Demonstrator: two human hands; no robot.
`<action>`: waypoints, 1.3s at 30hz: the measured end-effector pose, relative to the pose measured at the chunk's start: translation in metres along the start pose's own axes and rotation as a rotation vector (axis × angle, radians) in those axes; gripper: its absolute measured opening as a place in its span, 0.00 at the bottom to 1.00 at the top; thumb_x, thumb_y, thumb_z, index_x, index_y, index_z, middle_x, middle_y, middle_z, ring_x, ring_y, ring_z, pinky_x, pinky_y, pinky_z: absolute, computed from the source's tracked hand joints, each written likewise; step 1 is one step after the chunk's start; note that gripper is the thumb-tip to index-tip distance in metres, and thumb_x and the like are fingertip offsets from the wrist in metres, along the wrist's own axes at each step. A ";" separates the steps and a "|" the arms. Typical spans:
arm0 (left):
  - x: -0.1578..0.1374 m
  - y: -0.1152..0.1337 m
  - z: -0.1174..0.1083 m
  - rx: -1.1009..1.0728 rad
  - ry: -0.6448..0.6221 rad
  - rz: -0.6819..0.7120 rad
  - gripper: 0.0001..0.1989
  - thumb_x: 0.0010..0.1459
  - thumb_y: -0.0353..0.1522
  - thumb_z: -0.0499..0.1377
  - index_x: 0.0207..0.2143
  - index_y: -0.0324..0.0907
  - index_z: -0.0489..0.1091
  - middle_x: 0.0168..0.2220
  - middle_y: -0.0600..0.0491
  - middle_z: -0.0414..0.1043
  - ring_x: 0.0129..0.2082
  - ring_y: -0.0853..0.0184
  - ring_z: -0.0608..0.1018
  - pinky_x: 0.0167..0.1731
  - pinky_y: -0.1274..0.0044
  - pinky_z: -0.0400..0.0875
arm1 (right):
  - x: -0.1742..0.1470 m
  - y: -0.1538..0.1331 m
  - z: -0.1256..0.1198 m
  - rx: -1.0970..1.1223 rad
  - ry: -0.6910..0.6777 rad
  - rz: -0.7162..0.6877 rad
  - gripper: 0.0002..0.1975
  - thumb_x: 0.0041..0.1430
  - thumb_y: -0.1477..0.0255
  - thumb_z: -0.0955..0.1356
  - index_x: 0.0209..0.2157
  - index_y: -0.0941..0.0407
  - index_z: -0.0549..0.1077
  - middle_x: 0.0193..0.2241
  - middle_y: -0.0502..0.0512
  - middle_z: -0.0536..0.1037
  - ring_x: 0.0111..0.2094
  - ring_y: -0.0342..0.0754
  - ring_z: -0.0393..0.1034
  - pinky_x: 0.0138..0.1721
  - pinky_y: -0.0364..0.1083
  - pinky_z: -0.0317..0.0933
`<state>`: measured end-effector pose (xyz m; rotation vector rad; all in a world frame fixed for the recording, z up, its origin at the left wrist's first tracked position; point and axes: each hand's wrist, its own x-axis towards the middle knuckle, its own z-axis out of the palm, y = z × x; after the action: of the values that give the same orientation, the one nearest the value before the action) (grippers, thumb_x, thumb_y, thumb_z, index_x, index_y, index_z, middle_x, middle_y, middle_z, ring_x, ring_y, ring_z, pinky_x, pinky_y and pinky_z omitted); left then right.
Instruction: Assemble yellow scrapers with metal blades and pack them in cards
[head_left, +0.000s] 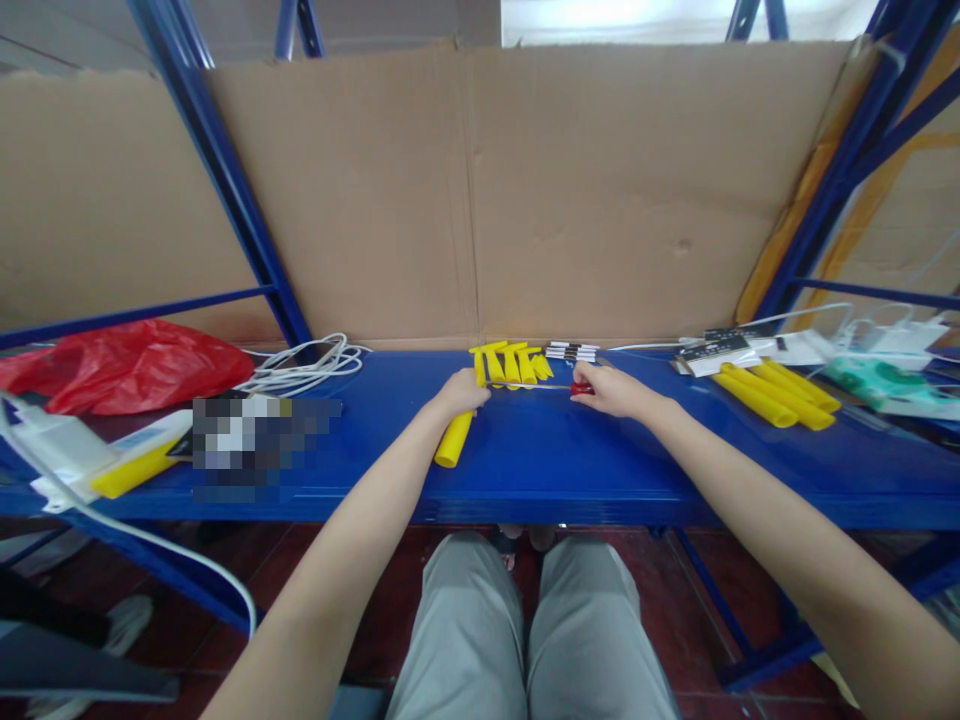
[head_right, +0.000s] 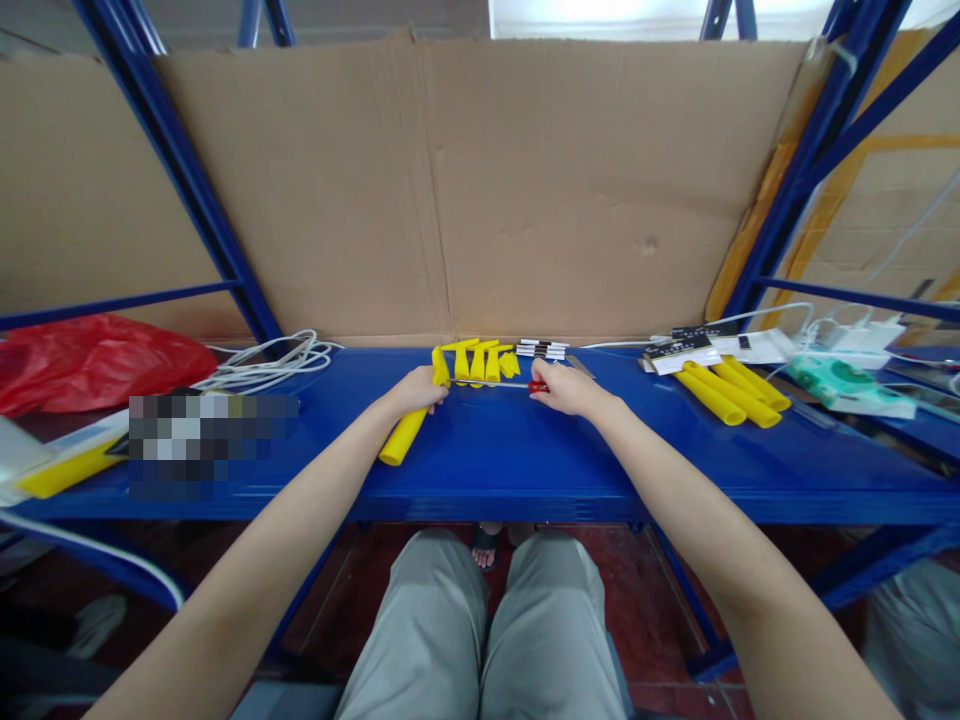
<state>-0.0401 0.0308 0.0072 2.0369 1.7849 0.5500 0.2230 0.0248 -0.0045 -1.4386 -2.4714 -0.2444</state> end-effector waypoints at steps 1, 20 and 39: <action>-0.001 0.000 0.000 0.005 -0.002 0.001 0.16 0.48 0.21 0.52 0.39 0.30 0.72 0.33 0.41 0.77 0.22 0.65 0.77 0.19 0.81 0.67 | 0.000 -0.001 -0.001 -0.014 -0.002 0.003 0.05 0.56 0.70 0.66 0.34 0.54 0.64 0.31 0.56 0.76 0.32 0.49 0.69 0.29 0.43 0.55; -0.002 0.002 -0.002 0.050 -0.006 0.003 0.17 0.48 0.22 0.52 0.41 0.30 0.72 0.35 0.41 0.77 0.25 0.65 0.79 0.19 0.82 0.67 | -0.002 -0.015 -0.011 -0.087 -0.107 0.070 0.09 0.63 0.70 0.60 0.39 0.58 0.69 0.39 0.61 0.77 0.40 0.51 0.72 0.38 0.45 0.59; -0.004 0.003 -0.002 0.036 -0.002 0.009 0.16 0.48 0.22 0.52 0.39 0.30 0.73 0.34 0.41 0.77 0.22 0.65 0.78 0.18 0.81 0.66 | 0.000 -0.010 -0.001 -0.077 -0.041 0.065 0.07 0.59 0.69 0.64 0.39 0.56 0.65 0.35 0.58 0.77 0.36 0.50 0.72 0.33 0.44 0.57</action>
<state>-0.0394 0.0265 0.0104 2.0702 1.7981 0.5221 0.2147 0.0195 -0.0033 -1.5669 -2.4680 -0.3025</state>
